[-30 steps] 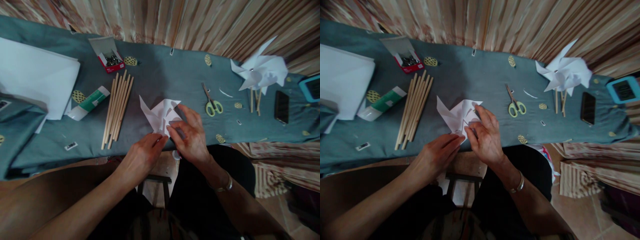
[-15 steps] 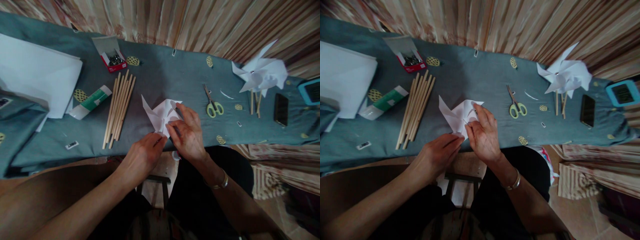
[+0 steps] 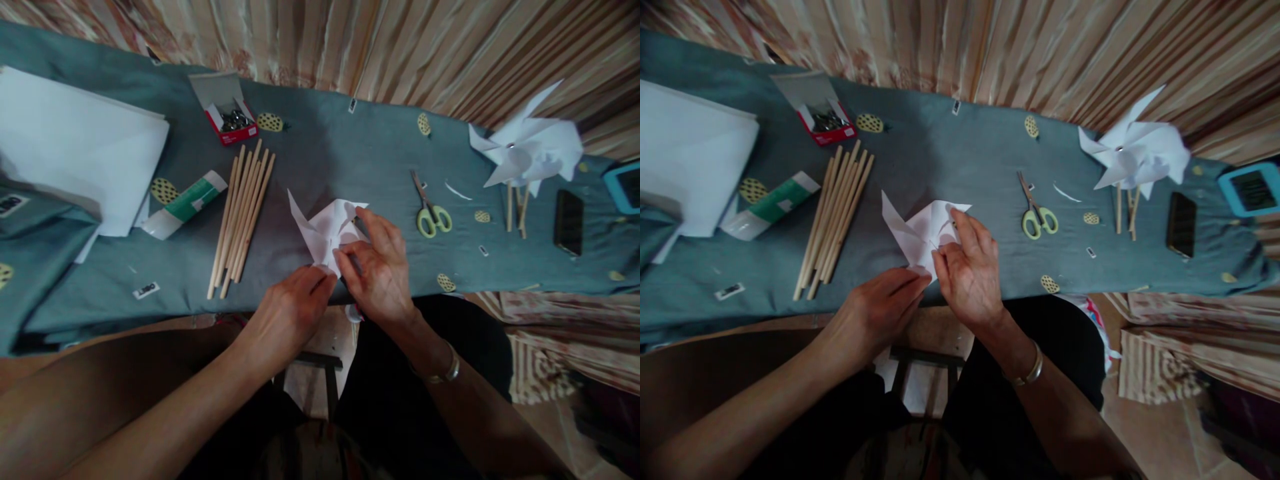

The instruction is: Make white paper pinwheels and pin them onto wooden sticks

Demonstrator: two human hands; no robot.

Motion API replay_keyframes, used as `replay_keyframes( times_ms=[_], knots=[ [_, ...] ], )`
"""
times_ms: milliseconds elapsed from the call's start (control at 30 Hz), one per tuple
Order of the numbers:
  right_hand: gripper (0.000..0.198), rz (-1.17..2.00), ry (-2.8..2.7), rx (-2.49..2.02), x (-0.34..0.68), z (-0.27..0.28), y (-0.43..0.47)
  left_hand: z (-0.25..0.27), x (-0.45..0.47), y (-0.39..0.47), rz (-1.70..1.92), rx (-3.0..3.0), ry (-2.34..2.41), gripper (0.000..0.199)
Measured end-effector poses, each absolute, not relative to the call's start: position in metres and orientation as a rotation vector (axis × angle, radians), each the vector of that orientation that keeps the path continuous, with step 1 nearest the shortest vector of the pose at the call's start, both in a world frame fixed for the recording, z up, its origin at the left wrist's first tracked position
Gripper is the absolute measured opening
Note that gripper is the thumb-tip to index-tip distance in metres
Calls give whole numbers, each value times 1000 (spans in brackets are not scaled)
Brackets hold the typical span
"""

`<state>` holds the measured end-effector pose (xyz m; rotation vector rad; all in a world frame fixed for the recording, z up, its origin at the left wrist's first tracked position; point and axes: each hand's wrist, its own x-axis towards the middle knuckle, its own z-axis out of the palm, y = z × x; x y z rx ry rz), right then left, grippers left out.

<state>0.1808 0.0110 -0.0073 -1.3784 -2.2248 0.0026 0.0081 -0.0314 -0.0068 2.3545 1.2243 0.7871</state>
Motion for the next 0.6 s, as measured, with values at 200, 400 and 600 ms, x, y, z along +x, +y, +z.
replay_keyframes(
  times_ms=[200,400,600],
  knots=[
    [14,17,-2227,-1395,181,-7,10,-6,8,-31,805,2359,1211,20],
    [16,-6,-2236,-1388,181,-8,10,-7,8,-32,807,2356,1229,20],
    [17,46,-2225,-1378,181,-9,9,-7,8,-32,759,2290,1210,22]
  ],
)
